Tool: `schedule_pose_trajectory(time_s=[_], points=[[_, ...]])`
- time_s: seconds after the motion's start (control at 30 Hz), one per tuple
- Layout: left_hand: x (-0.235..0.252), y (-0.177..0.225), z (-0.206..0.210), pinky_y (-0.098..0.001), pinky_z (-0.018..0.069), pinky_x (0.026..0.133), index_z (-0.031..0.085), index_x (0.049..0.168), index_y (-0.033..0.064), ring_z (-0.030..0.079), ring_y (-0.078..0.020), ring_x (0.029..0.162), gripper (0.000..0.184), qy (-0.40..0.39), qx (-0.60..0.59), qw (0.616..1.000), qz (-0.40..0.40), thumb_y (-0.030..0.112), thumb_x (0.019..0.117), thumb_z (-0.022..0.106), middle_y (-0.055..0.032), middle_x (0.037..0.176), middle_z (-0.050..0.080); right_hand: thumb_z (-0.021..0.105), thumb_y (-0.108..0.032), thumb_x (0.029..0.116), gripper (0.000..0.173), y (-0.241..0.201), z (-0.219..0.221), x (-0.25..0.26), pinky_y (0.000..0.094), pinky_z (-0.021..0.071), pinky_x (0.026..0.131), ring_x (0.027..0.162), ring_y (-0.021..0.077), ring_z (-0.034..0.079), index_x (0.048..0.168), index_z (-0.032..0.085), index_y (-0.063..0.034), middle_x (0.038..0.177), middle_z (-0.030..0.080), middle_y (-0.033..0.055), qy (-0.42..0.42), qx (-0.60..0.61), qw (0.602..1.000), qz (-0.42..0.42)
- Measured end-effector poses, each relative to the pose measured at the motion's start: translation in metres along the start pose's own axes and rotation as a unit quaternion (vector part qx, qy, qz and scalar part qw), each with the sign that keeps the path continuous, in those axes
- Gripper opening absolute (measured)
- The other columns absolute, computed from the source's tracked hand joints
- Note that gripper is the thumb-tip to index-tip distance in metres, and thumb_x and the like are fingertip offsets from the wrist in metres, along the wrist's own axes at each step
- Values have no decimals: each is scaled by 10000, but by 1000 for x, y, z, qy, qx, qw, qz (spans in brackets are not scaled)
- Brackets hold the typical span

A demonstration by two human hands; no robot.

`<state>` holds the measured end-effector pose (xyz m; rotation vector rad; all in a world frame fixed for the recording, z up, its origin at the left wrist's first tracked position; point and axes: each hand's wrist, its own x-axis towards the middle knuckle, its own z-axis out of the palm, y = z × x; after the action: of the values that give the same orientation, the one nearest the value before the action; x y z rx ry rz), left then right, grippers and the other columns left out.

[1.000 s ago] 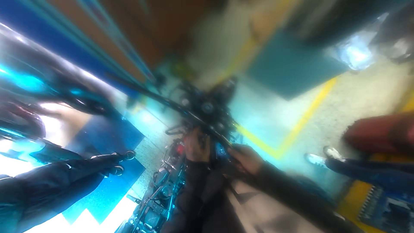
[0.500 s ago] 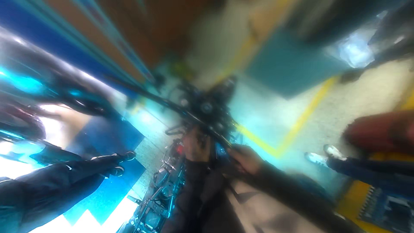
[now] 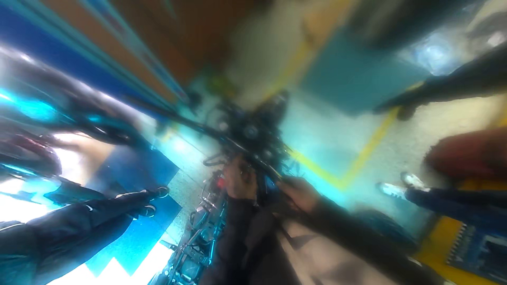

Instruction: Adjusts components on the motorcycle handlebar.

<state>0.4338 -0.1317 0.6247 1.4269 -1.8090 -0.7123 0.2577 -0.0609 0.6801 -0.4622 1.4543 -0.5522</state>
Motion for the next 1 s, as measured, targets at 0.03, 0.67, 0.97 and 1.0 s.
schedule_pose_trajectory(time_s=[0.03, 0.67, 0.97, 1.0], points=[[1, 2, 0, -392, 553, 865, 549, 1382, -5, 660, -228, 1002, 615, 2, -3, 1000, -17, 112, 831, 795, -121, 1094, 702, 548, -304, 1071, 236, 0, 0, 0, 240, 427, 428, 446, 104, 453, 1078, 605, -75, 635, 496, 28, -2, 2, 1000, 0], [4, 3, -2, -506, 604, 837, 628, 1308, 26, 726, -266, 912, 419, -88, 104, 990, -25, 219, 947, 720, -134, 1037, 738, 584, -478, 1016, 579, 35, 31, 14, 578, 529, 981, 1092, 327, 690, 1494, 488, -168, 1179, 711, 146, 137, -251, 956, -58], [10, 29, -12, -699, 442, 990, 700, 1193, -21, 643, -491, 1126, 371, -172, 189, 966, -32, 302, 1033, 612, -286, 1158, 693, 579, -255, 1051, 469, 17, 47, -34, 612, 496, 1021, 1183, 404, 651, 1464, 512, -42, 1316, 650, 226, 208, -196, 951, -115], [11, 31, -12, -714, 430, 988, 696, 1190, -29, 637, -507, 1126, 371, -178, 197, 964, -27, 296, 1034, 608, -300, 1158, 687, 584, -267, 1049, 469, 24, 44, -28, 600, 503, 1017, 1188, 391, 650, 1457, 517, -47, 1331, 641, 215, 209, -202, 948, -129]])
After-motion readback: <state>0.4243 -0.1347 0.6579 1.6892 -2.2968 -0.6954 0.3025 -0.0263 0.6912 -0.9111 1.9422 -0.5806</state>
